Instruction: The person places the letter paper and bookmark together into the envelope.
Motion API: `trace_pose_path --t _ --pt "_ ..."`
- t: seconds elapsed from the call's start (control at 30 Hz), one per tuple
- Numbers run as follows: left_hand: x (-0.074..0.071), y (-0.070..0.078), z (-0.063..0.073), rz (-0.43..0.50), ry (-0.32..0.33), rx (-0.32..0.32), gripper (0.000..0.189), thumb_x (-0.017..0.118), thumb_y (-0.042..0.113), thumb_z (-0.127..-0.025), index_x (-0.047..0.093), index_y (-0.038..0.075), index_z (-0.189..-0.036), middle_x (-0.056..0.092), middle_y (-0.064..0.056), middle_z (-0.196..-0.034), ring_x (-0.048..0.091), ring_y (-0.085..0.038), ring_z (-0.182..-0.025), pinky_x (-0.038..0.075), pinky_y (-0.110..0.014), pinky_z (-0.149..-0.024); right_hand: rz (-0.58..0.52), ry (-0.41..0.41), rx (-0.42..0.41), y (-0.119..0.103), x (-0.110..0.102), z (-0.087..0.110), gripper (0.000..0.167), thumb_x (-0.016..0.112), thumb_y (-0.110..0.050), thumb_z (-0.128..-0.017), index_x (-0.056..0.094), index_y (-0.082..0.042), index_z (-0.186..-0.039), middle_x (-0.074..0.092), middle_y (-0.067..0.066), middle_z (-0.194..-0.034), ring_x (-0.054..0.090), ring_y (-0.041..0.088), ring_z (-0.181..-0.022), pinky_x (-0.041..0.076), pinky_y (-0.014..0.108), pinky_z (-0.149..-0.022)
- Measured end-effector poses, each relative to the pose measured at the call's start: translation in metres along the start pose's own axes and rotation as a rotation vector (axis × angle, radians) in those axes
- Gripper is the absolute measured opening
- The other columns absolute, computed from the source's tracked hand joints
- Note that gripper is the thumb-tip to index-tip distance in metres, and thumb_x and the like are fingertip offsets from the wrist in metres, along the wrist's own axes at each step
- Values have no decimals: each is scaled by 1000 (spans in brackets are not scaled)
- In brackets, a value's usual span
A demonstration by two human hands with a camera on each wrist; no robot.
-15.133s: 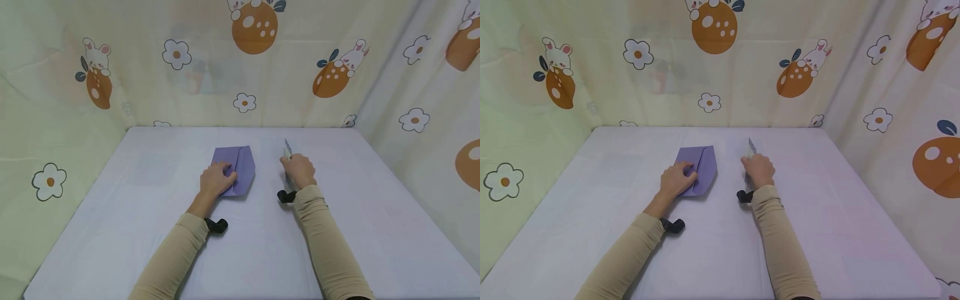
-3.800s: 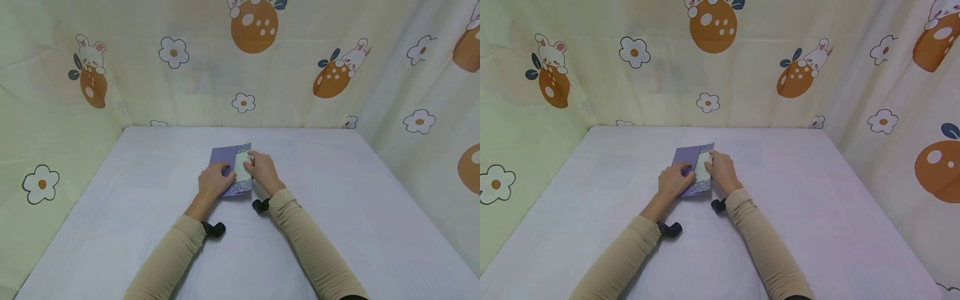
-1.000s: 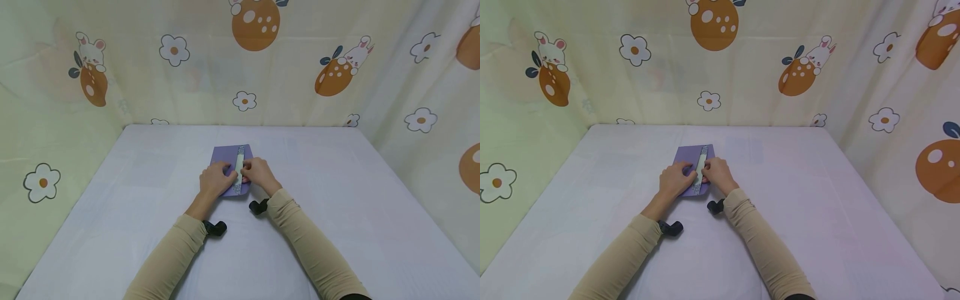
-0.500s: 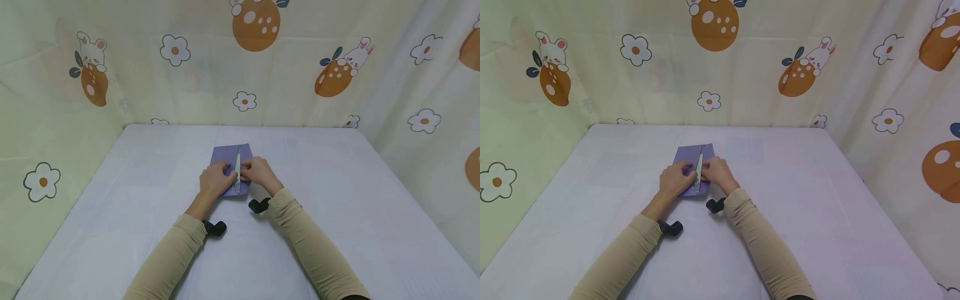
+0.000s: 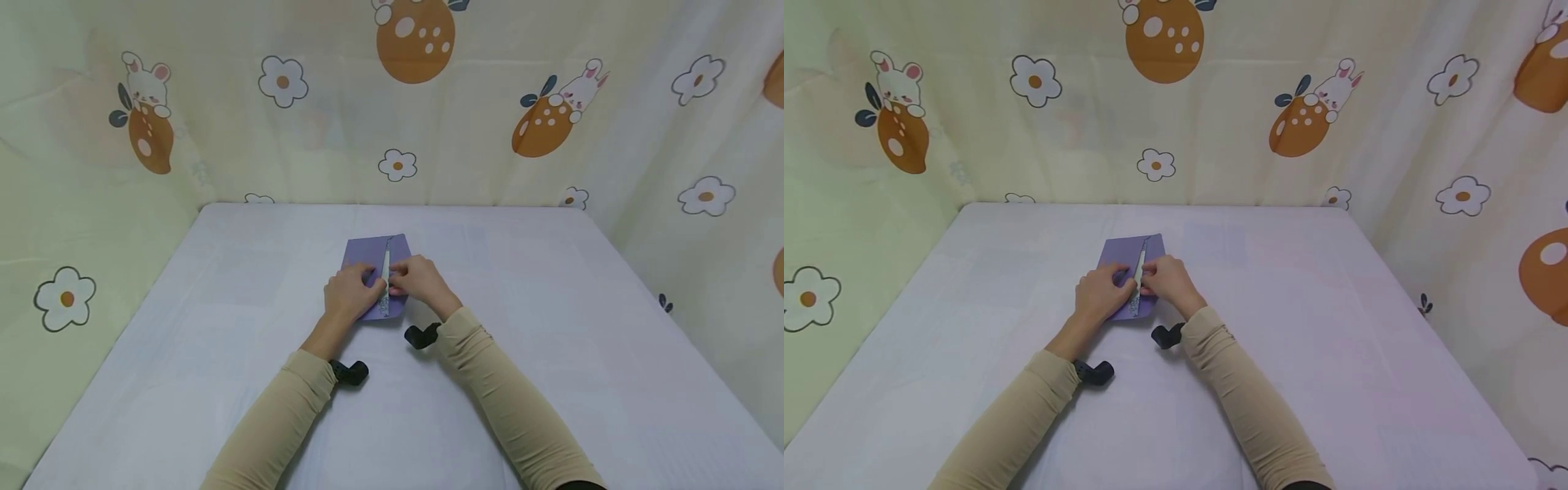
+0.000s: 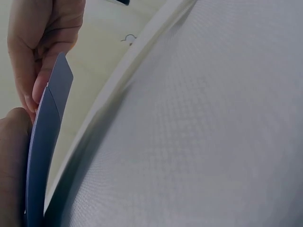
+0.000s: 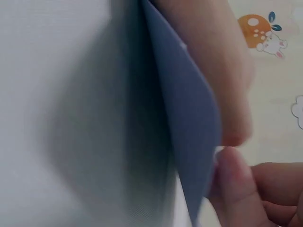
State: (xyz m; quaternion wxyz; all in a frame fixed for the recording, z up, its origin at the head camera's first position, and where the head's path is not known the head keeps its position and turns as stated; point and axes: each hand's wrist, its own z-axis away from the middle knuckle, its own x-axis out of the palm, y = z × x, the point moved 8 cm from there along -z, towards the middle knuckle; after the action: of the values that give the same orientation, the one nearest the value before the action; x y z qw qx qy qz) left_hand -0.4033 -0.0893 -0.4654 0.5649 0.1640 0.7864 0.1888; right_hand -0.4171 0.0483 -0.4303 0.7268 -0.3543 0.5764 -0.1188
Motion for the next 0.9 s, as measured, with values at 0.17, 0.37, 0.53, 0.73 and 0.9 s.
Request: trace_pose_path --t 0.17,0.37,0.53,0.73,0.9 --pt "-1 -1 0 20 -7 -9 52 49 51 -79 66 24 -120 67 -4 -119 64 -33 -105 52 -50 -75 5 -80 43 -2 -1 5 38 62 -16 -89 61 -1 -124 71 12 -106 70 13 -83 54 29 -82" --pt "-7 -5 1 22 26 -40 50 51 48 -78 66 23 -119 67 -4 -121 59 -36 -116 51 -53 -79 -37 -177 35 -8 10 6 36 61 -15 -90 62 3 -122 73 11 -100 71 12 -82 55 25 -79" --pt "-11 -8 1 6 67 -49 48 53 47 -78 68 22 -117 68 -6 -116 62 -36 -109 53 -52 -73 -44 -151 5 -10 14 5 37 60 -14 -88 62 1 -122 73 10 -101 70 9 -79 54 23 -76" --pt "-11 -8 1 -15 81 -28 49 53 49 -78 68 21 -115 69 -4 -115 64 -34 -103 53 -52 -72 -105 -148 -8 -11 22 3 39 58 -11 -89 59 3 -125 71 14 -102 70 10 -75 55 22 -72" --pt "-7 -9 1 -35 54 -21 50 54 52 -79 68 21 -116 66 -2 -123 55 -37 -122 50 -56 -82 -67 -143 -24 -9 30 1 42 57 -12 -88 56 3 -128 70 14 -105 69 9 -77 53 21 -72"
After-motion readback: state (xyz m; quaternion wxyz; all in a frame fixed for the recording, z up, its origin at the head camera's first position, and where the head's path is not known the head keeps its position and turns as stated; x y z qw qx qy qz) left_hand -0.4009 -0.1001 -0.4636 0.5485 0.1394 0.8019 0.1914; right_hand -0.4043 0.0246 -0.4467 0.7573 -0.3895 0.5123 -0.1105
